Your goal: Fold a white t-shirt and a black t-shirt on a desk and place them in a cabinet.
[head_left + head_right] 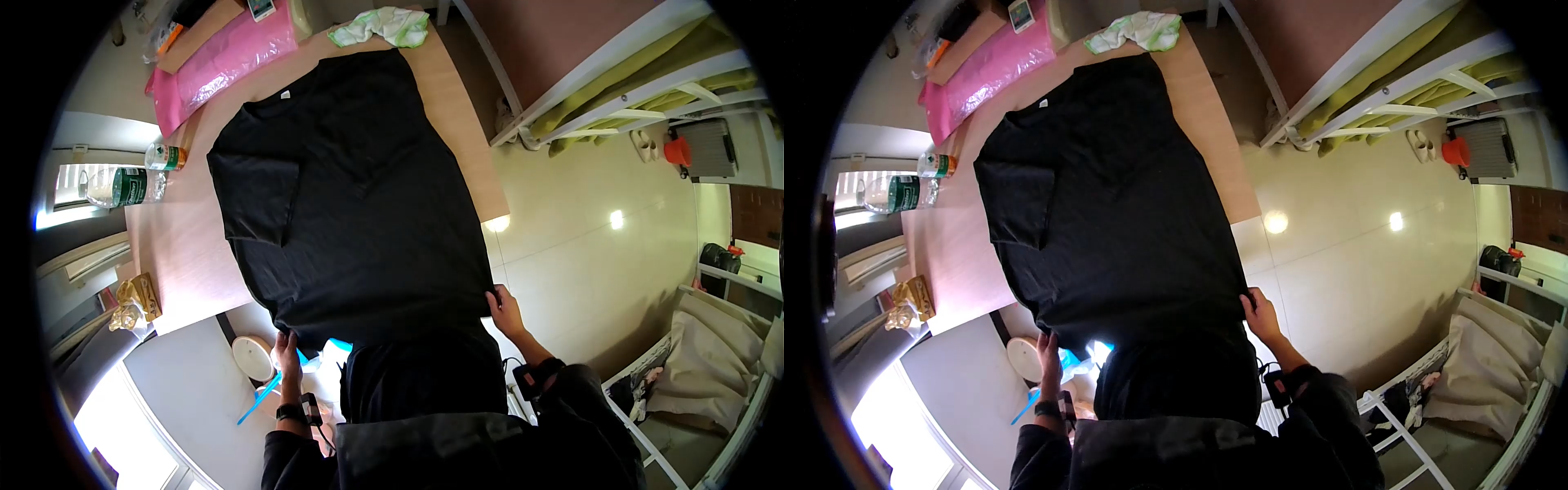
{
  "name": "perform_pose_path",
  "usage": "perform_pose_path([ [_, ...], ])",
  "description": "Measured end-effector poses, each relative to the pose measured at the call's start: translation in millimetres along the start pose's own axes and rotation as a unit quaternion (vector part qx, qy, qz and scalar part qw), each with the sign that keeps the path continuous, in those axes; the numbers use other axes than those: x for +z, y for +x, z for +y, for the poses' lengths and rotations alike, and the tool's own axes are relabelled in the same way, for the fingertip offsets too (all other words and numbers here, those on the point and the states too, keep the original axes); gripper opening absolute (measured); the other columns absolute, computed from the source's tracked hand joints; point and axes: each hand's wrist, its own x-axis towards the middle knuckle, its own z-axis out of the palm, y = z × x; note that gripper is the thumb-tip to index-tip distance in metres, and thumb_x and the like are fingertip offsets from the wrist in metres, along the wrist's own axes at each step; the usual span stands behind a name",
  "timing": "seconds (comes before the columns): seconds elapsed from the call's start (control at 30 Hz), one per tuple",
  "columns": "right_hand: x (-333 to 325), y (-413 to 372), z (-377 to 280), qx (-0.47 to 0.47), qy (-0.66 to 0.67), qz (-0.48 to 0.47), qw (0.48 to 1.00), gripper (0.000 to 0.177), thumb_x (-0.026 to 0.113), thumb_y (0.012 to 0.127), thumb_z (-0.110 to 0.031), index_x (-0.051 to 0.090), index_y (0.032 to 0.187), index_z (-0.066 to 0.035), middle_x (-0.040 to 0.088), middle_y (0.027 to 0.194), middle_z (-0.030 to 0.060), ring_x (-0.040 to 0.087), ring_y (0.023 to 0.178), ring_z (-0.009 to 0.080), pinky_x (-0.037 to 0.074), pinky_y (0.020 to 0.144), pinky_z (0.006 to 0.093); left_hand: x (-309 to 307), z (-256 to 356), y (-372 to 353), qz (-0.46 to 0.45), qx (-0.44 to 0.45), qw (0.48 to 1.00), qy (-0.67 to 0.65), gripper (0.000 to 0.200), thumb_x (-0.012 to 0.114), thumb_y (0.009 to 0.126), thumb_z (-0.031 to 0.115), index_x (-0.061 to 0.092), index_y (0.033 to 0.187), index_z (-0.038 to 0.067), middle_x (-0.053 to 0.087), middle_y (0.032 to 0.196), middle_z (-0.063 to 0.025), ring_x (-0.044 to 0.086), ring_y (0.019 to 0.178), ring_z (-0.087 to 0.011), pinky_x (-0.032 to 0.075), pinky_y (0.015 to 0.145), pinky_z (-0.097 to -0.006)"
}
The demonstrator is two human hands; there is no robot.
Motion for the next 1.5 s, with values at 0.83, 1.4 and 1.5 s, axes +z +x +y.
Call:
perform_pose_path([
  [0.83,11.0,99.1,-138.2,0.042,0.277,-0.005,0.960,0.023,0.051,0.097,-0.014,0.055,0.114,0.002,0.067,0.098,0.0155,0.067,0.080,0.0210,0.055,0.070,0.0300,134.0,185.0,62.1,0.084,0.400,0.819,0.404,0.020,0.051,0.086,-0.003,0.062,0.102,0.002,0.062,0.108,-0.0154,0.058,0.104,-0.0330,0.043,0.094,-0.0379],
  [1.4,139.2,188.4,-237.9,0.196,0.222,-0.125,0.947,0.027,0.064,0.090,-0.023,0.063,0.092,0.004,0.070,0.082,0.0132,0.062,0.054,0.0125,0.045,0.042,0.0221,211.2,310.5,236.2,-0.256,0.469,0.653,0.536,0.010,0.060,0.083,0.007,0.060,0.093,0.005,0.056,0.093,-0.0080,0.052,0.098,-0.0268,0.040,0.090,-0.0385],
  [1.5,138.0,181.5,-234.7,0.201,0.237,-0.131,0.942,0.025,0.060,0.091,-0.020,0.063,0.093,0.005,0.069,0.081,0.0134,0.062,0.053,0.0128,0.046,0.043,0.0225,212.0,317.2,242.4,-0.230,0.435,0.720,0.488,0.010,0.060,0.084,0.008,0.060,0.093,0.005,0.057,0.091,-0.0082,0.054,0.095,-0.0270,0.041,0.089,-0.0376],
])
